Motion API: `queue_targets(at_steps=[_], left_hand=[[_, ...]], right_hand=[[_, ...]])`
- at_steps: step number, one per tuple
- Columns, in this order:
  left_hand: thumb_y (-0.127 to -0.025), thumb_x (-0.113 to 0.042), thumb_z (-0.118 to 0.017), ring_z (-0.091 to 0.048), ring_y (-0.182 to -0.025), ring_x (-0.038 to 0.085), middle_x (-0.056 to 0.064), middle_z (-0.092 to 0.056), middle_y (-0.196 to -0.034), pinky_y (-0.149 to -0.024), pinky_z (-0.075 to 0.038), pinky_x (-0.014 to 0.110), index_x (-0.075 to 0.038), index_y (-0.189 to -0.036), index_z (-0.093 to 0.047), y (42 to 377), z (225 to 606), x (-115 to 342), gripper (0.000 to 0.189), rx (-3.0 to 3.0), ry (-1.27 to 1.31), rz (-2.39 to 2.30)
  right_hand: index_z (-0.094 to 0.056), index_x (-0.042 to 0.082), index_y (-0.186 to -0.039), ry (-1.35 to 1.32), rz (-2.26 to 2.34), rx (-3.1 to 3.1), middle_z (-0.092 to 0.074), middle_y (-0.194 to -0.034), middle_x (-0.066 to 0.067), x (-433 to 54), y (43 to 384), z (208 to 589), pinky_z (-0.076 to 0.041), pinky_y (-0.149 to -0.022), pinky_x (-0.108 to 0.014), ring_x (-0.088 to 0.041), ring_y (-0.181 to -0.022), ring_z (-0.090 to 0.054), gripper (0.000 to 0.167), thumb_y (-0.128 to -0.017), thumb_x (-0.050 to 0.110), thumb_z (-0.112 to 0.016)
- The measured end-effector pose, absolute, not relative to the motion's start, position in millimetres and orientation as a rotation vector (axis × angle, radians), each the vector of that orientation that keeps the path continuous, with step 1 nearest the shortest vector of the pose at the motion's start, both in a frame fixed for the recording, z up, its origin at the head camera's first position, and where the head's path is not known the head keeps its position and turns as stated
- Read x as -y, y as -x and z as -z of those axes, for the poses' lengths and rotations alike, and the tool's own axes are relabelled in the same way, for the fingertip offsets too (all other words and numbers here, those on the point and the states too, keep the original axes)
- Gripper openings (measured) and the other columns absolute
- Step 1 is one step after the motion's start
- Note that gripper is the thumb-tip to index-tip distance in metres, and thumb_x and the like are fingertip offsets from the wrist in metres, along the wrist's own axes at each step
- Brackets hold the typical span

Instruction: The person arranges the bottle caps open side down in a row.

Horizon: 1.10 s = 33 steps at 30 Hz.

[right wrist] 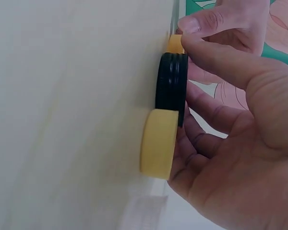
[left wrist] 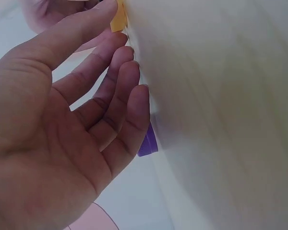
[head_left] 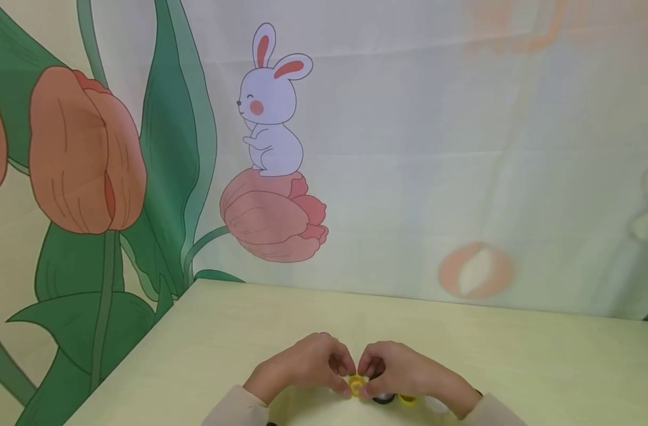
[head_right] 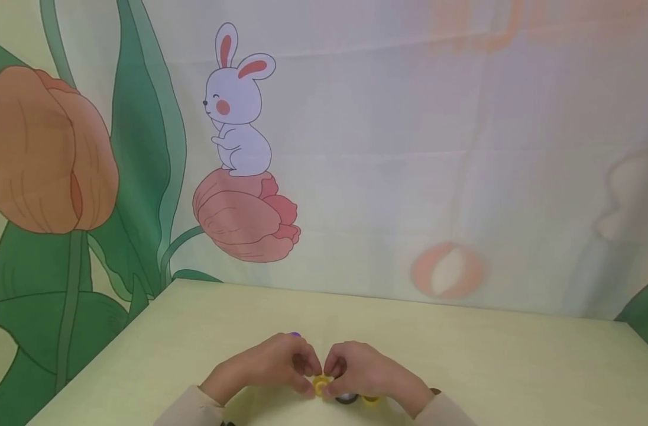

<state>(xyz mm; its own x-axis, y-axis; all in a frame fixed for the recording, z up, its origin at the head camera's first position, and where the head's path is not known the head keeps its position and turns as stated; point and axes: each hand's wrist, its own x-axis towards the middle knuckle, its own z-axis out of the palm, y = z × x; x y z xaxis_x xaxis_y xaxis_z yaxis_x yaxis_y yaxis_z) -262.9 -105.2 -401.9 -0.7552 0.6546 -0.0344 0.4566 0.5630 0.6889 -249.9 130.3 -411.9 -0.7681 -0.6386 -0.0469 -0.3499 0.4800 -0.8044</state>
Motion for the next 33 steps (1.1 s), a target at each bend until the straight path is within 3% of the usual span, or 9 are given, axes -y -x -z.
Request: queue_targets(at_steps=[14, 26, 33], left_hand=[[-0.080, -0.006, -0.092, -0.059, -0.072, 0.003, -0.011, -0.066, -0.075, -0.071, -0.050, 0.021, -0.012, -0.088, -0.078, 262.7, 402.8, 104.8, 0.017, -2.509, -0.939, -0.996], [-0.077, -0.005, -0.094, -0.057, -0.077, 0.004, -0.006, -0.066, -0.081, -0.075, -0.050, 0.022, -0.014, -0.088, -0.076, 262.1, 402.8, 103.8, 0.023, -2.539, -0.949, -0.966], [-0.079, -0.006, -0.093, -0.061, -0.076, 0.001, -0.013, -0.066, -0.078, -0.076, -0.051, 0.023, -0.015, -0.092, -0.076, 260.5, 402.2, 104.0, 0.023, -2.589, -0.952, -0.968]], right_hand=[[-0.068, 0.008, -0.095, 0.833, 1.174, -2.433, -0.067, -0.086, 0.002, -126.1, 247.4, 413.4, -0.050, -0.072, -0.027, -0.016, -0.080, -0.061, 0.022, -0.086, 0.010, -0.088], [-0.069, 0.009, -0.095, 0.832, 1.182, -2.446, -0.067, -0.086, 0.002, -126.0, 246.3, 414.4, -0.051, -0.070, -0.028, -0.015, -0.079, -0.062, 0.015, -0.092, 0.015, -0.082], [-0.070, 0.008, -0.096, 0.811, 1.264, -2.433, -0.068, -0.086, 0.001, -126.7, 246.2, 414.8, -0.051, -0.068, -0.027, -0.016, -0.077, -0.062, 0.012, -0.094, 0.015, -0.079]])
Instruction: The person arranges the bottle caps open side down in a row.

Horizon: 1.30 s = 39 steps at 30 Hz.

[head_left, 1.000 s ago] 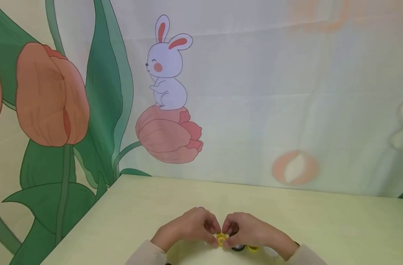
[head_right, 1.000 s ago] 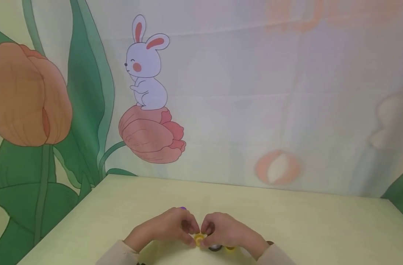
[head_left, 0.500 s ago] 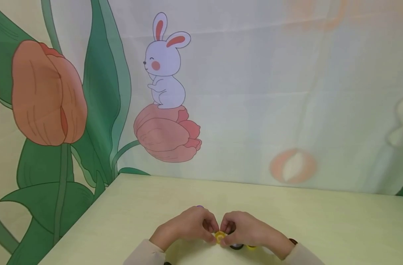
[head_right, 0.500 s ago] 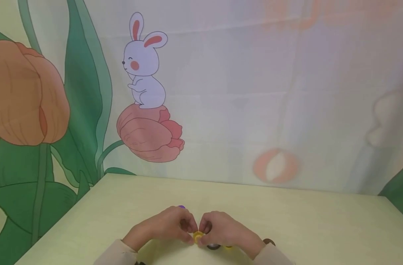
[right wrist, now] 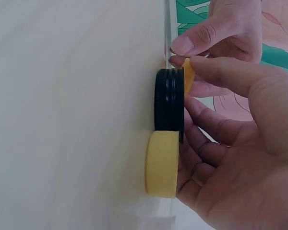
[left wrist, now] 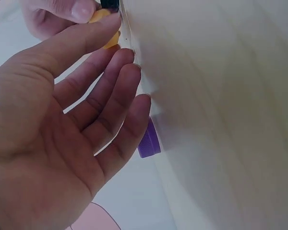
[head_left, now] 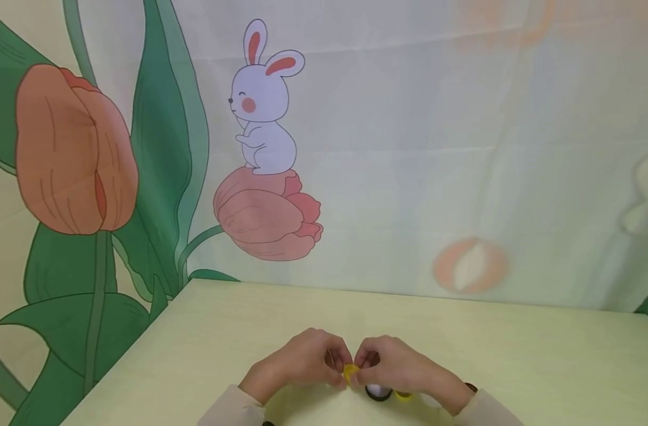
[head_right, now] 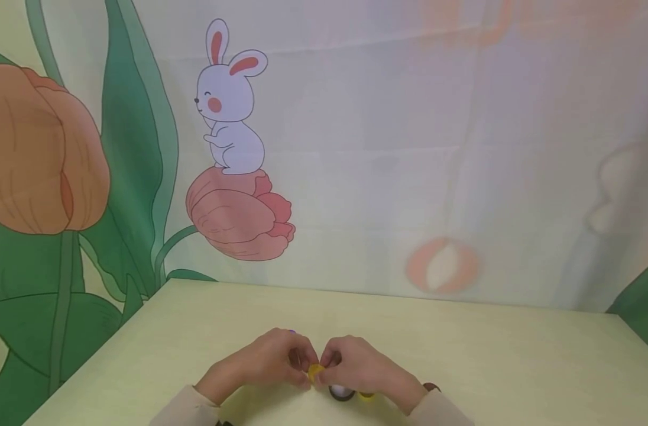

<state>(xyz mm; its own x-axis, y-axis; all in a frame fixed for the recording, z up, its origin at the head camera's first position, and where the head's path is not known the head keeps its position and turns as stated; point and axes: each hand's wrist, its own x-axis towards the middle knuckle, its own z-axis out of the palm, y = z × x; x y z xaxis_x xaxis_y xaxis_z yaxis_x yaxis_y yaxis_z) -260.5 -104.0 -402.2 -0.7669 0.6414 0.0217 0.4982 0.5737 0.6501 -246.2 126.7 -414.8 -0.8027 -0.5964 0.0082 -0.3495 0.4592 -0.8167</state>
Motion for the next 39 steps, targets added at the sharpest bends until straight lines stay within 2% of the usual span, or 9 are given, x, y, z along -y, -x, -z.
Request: queue_targets(at_steps=[9, 19, 25, 33, 39], left_hand=[[-0.084, -0.004, -0.089, -0.066, -0.076, 0.003, -0.013, -0.070, -0.082, -0.073, -0.054, 0.022, -0.012, -0.104, -0.078, 266.7, 401.9, 104.5, 0.023, -2.659, -1.021, -1.054], [-0.087, -0.007, -0.087, -0.061, -0.069, 0.000, -0.014, -0.069, -0.079, -0.067, -0.051, 0.022, -0.013, -0.098, -0.079, 268.2, 399.2, 104.1, 0.015, -2.786, -1.091, -1.051], [-0.088, -0.011, -0.087, -0.060, -0.068, 0.001, -0.016, -0.070, -0.079, -0.064, -0.048, 0.022, -0.016, -0.095, -0.080, 268.2, 399.2, 104.3, 0.011, -2.810, -1.077, -1.048], [-0.093, -0.018, -0.084, -0.059, -0.070, 0.000, -0.016, -0.071, -0.080, -0.065, -0.048, 0.024, -0.017, -0.094, -0.080, 268.7, 398.2, 104.3, 0.005, -2.831, -1.059, -1.041], [-0.095, -0.020, -0.083, -0.059, -0.071, 0.000, -0.014, -0.071, -0.082, -0.067, -0.048, 0.025, -0.015, -0.097, -0.080, 268.6, 399.8, 103.9, 0.006, -2.845, -1.002, -1.034]], right_hand=[[-0.072, 0.009, -0.102, 0.731, 1.351, -2.461, -0.070, -0.090, 0.001, -127.1, 251.9, 413.0, -0.055, -0.077, -0.032, -0.018, -0.084, -0.065, 0.017, -0.099, 0.025, -0.074], [-0.075, 0.011, -0.106, 0.709, 1.394, -2.488, -0.073, -0.099, -0.001, -127.6, 253.7, 411.9, -0.056, -0.084, -0.039, -0.019, -0.093, -0.066, 0.021, -0.104, 0.032, -0.069], [-0.076, 0.010, -0.107, 0.690, 1.401, -2.505, -0.072, -0.097, -0.002, -128.6, 253.9, 412.7, -0.055, -0.081, -0.039, -0.021, -0.090, -0.065, 0.026, -0.106, 0.035, -0.066], [-0.073, 0.008, -0.103, 0.658, 1.449, -2.486, -0.065, -0.085, -0.005, -129.1, 252.9, 409.0, -0.047, -0.066, -0.031, -0.019, -0.079, -0.057, 0.031, -0.107, 0.037, -0.064], [-0.074, 0.009, -0.105, 0.711, 1.447, -2.532, -0.072, -0.097, -0.003, -131.5, 254.0, 409.0, -0.053, -0.076, -0.036, -0.022, -0.088, -0.063, 0.024, -0.107, 0.032, -0.066]])
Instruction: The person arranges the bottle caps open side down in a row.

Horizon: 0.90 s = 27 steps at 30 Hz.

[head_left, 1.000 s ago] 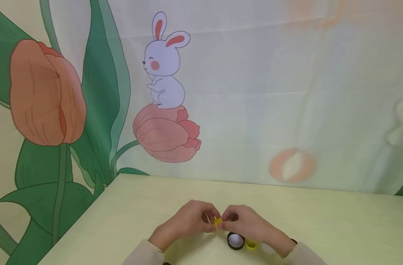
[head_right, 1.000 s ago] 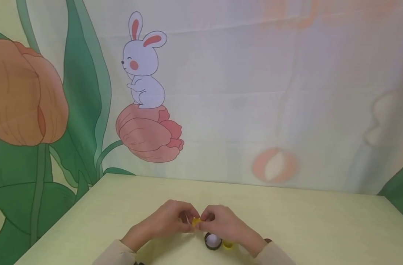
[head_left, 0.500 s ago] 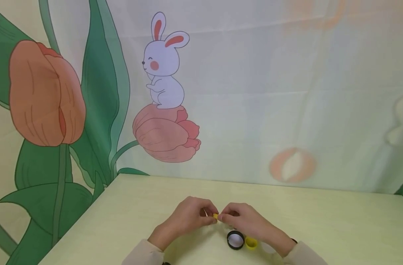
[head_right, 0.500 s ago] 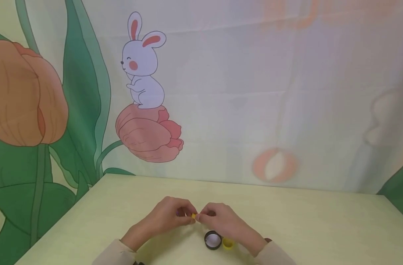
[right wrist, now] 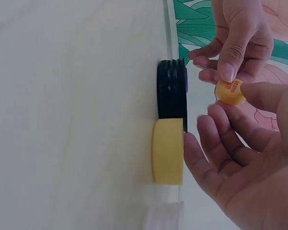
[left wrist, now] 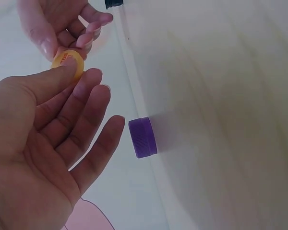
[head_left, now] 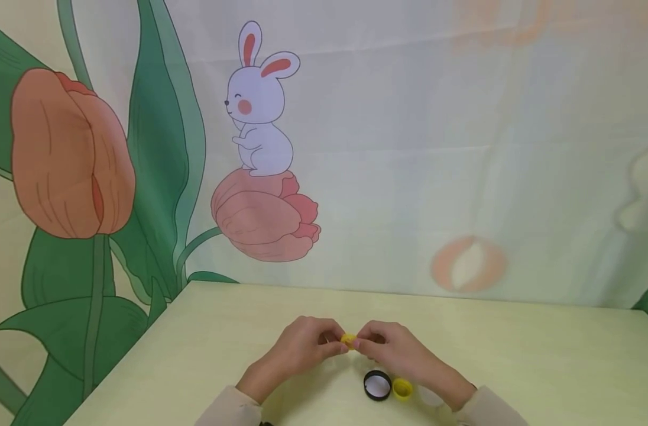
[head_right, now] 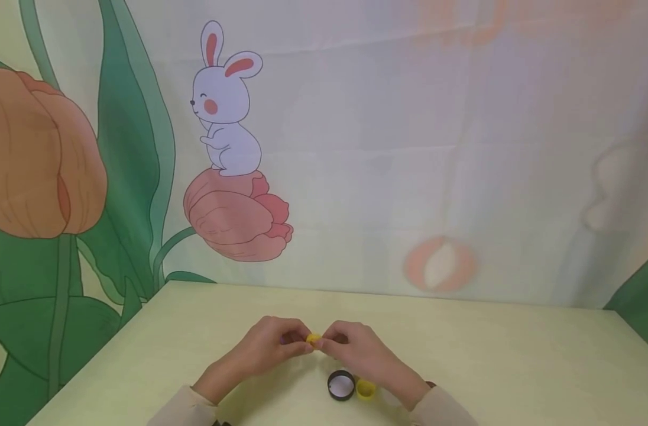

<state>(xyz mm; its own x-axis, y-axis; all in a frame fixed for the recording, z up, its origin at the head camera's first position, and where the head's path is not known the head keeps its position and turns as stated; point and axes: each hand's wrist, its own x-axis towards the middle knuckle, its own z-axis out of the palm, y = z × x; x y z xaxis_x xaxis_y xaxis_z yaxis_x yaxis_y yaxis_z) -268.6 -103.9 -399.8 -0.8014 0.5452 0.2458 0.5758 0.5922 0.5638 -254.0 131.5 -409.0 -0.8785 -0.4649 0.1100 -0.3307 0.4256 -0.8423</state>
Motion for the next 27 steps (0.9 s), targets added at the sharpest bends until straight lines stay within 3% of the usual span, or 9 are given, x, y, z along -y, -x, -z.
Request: queue_targets(at_steps=[7, 12, 20, 27], left_hand=[[-0.095, -0.021, -0.082, -0.061, -0.073, 0.001, -0.014, -0.071, -0.081, -0.069, -0.050, 0.026, -0.015, -0.097, -0.079, 268.3, 399.4, 101.9, 0.006, 2.770, 0.947, 1.025], [-0.095, -0.021, -0.083, -0.062, -0.073, 0.001, -0.012, -0.073, -0.083, -0.069, -0.050, 0.025, -0.013, -0.102, -0.080, 268.0, 399.7, 102.2, 0.011, 2.741, 0.969, 1.041], [-0.091, -0.010, -0.085, -0.066, -0.075, 0.005, -0.005, -0.076, -0.091, -0.070, -0.054, 0.024, -0.011, -0.114, -0.077, 267.8, 400.5, 102.2, 0.025, 2.655, 1.033, 1.075], [-0.088, -0.003, -0.087, -0.068, -0.073, 0.009, -0.003, -0.076, -0.092, -0.069, -0.055, 0.024, -0.014, -0.115, -0.078, 267.6, 400.9, 100.7, 0.031, 2.607, 1.041, 1.124]], right_hand=[[-0.074, 0.013, -0.100, 0.799, 1.434, -2.620, -0.071, -0.092, 0.003, -134.7, 254.3, 410.5, -0.052, -0.077, -0.029, -0.018, -0.088, -0.062, 0.013, -0.103, 0.025, -0.071], [-0.073, 0.011, -0.099, 0.787, 1.466, -2.601, -0.071, -0.093, -0.002, -135.0, 255.1, 411.8, -0.053, -0.075, -0.028, -0.017, -0.086, -0.062, 0.012, -0.104, 0.022, -0.071], [-0.072, 0.005, -0.101, 0.727, 1.536, -2.535, -0.071, -0.093, -0.006, -135.3, 254.8, 411.6, -0.056, -0.074, -0.031, -0.020, -0.083, -0.064, 0.014, -0.105, 0.018, -0.069], [-0.071, 0.001, -0.102, 0.661, 1.572, -2.486, -0.069, -0.091, -0.007, -135.2, 253.8, 410.9, -0.055, -0.075, -0.034, -0.020, -0.081, -0.060, 0.017, -0.105, 0.017, -0.067]])
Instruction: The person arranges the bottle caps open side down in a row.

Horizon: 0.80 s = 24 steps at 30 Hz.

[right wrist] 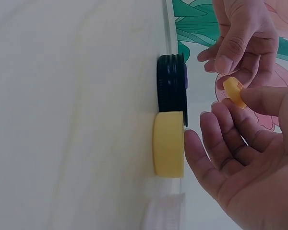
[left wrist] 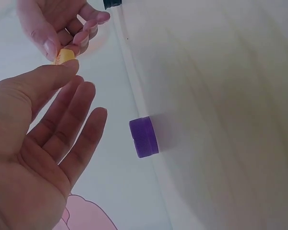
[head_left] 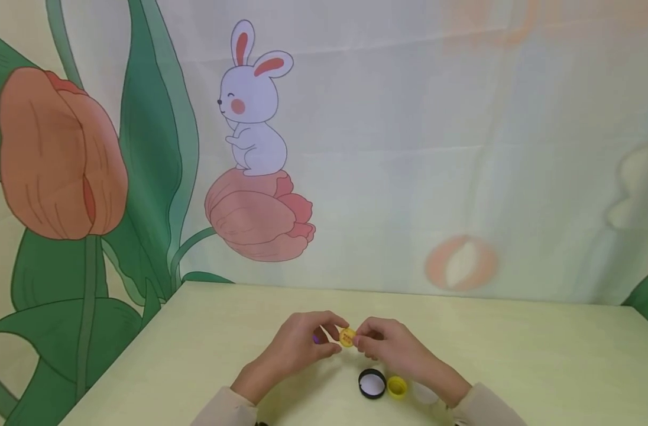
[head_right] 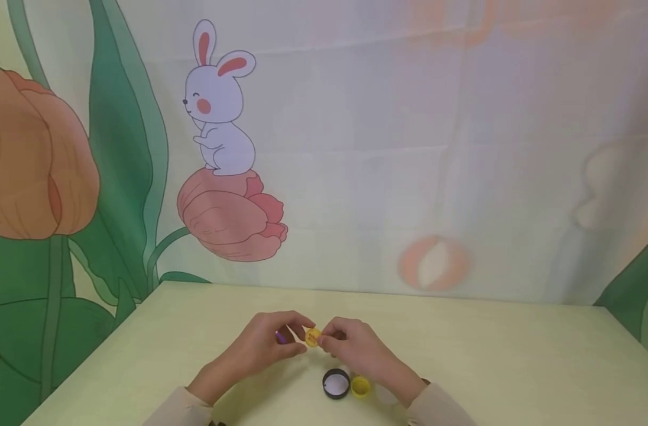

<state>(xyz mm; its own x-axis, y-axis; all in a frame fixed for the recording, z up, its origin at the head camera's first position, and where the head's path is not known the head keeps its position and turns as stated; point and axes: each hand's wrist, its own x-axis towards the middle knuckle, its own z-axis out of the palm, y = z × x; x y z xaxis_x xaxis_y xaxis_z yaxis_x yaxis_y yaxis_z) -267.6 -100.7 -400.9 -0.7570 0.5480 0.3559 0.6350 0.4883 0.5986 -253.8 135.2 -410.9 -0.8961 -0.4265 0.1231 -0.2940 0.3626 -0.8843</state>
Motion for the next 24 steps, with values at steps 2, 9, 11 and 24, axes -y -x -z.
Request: queue_targets(at_steps=[2, 9, 11, 24], left_hand=[[-0.087, -0.003, -0.087, -0.067, -0.072, 0.009, -0.004, -0.076, -0.091, -0.068, -0.055, 0.024, -0.014, -0.116, -0.078, 267.7, 401.4, 101.1, 0.032, 2.596, 1.044, 1.129], [-0.088, -0.005, -0.087, -0.066, -0.071, 0.007, -0.008, -0.072, -0.086, -0.066, -0.055, 0.023, -0.015, -0.113, -0.078, 268.1, 402.6, 102.1, 0.029, 2.578, 1.065, 1.131], [-0.088, -0.005, -0.087, -0.066, -0.071, 0.008, -0.009, -0.072, -0.085, -0.066, -0.054, 0.023, -0.015, -0.112, -0.078, 268.2, 401.7, 101.8, 0.028, 2.581, 1.067, 1.129], [-0.088, -0.008, -0.087, -0.067, -0.074, 0.012, -0.010, -0.071, -0.090, -0.064, -0.054, 0.025, -0.014, -0.109, -0.078, 267.8, 401.1, 100.2, 0.024, 2.653, 0.978, 1.133]], right_hand=[[-0.071, 0.001, -0.103, 0.659, 1.581, -2.471, -0.068, -0.091, -0.007, -134.4, 254.0, 410.8, -0.055, -0.076, -0.035, -0.020, -0.080, -0.060, 0.017, -0.105, 0.017, -0.066], [-0.070, -0.001, -0.104, 0.668, 1.623, -2.406, -0.069, -0.092, -0.009, -133.6, 254.0, 410.2, -0.060, -0.080, -0.039, -0.024, -0.082, -0.064, 0.019, -0.107, 0.016, -0.064], [-0.070, -0.001, -0.105, 0.671, 1.635, -2.392, -0.069, -0.093, -0.010, -134.3, 254.0, 410.5, -0.060, -0.081, -0.039, -0.025, -0.082, -0.064, 0.019, -0.107, 0.017, -0.064], [-0.070, 0.003, -0.118, 0.842, 1.584, -2.522, -0.071, -0.096, -0.002, -136.2, 256.4, 411.3, -0.057, -0.072, -0.028, -0.019, -0.083, -0.066, 0.022, -0.099, 0.012, -0.076]])
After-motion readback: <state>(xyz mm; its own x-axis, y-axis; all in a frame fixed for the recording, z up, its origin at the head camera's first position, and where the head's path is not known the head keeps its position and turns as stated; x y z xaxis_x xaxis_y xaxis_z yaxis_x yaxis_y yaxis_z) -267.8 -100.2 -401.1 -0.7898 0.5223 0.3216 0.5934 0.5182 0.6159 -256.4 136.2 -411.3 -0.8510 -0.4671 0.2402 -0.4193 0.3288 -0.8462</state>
